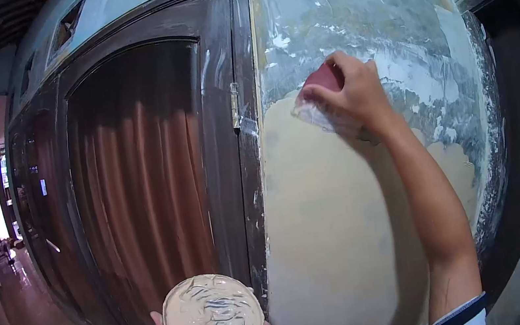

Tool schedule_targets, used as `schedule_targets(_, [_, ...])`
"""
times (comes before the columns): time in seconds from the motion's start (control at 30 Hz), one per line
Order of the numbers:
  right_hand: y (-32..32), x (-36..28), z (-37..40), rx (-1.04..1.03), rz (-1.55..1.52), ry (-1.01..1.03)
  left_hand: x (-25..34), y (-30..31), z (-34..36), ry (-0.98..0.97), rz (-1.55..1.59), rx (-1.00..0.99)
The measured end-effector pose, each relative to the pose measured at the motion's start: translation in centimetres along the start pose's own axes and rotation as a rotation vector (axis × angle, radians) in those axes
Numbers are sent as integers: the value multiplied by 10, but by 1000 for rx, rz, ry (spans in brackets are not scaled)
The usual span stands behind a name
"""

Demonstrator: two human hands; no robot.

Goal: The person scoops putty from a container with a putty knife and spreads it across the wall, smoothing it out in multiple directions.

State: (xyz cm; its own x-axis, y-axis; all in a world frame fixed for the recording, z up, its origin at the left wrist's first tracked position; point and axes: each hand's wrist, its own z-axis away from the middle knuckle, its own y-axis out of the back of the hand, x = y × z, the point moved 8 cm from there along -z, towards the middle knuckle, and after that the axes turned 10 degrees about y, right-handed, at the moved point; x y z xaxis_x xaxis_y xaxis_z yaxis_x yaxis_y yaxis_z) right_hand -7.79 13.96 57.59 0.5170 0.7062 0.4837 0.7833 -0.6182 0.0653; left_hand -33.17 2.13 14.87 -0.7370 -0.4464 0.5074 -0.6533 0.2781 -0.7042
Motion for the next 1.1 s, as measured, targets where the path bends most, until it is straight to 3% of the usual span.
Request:
schedule_targets(0.07, [21,29,-11,189,-36,-239,-2,-2,8,17,94,-6])
schedule_targets(0.1, [29,26,-17,249,-40,-170,-1,-2,9,16,93,-4])
schedule_targets(0.17, [17,17,-10,72,-187,-169,1,-10,11,40,226,-117])
schedule_targets(0.2, [6,2,-5,37,-288,-37,3,-16,12,53,293,-175])
schedule_targets(0.23, [-6,-16,2,-81,-243,42,2,-20,9,65,359,-244])
schedule_targets(0.3, [-17,-36,9,-58,9,240,3,-36,6,103,487,-375])
schedule_targets(0.33, [-17,-23,2,-100,31,109,3,-43,7,125,553,-433])
schedule_targets(0.37, [-5,-8,-5,7,131,15,2,-46,7,134,551,-433])
schedule_targets(0.43, [22,28,-9,205,-8,-279,6,-24,6,-26,352,-116])
schedule_targets(0.5, [30,36,-6,226,-85,-245,16,-2,15,-191,147,197])
schedule_targets(0.57, [16,17,6,-79,-174,-176,27,15,34,-349,-57,509])
schedule_targets(0.6, [14,4,15,-121,-32,-9,31,-4,35,-215,-317,341])
schedule_targets(0.63, [8,-2,20,-169,24,96,31,-9,35,-210,-315,344])
schedule_targets(0.7, [26,17,21,10,132,-1,14,-32,25,-54,-79,102])
schedule_targets(0.73, [36,41,19,25,75,-235,14,-27,22,-48,-79,105])
schedule_targets(0.77, [46,54,19,156,89,-252,13,-27,23,-32,-62,95])
schedule_targets(0.83, [45,65,27,148,-13,-320,11,-29,23,-10,-25,68])
schedule_targets(0.93, [14,4,33,-134,-161,-60,11,-29,20,1,32,18])
schedule_targets(0.97, [4,-19,37,-116,-25,158,11,-30,19,5,49,5])
schedule_targets(1.03, [3,-17,26,-66,84,142,9,-31,20,25,81,-16])
schedule_targets(1.1, [24,25,10,135,148,-131,7,-29,17,46,112,-40])
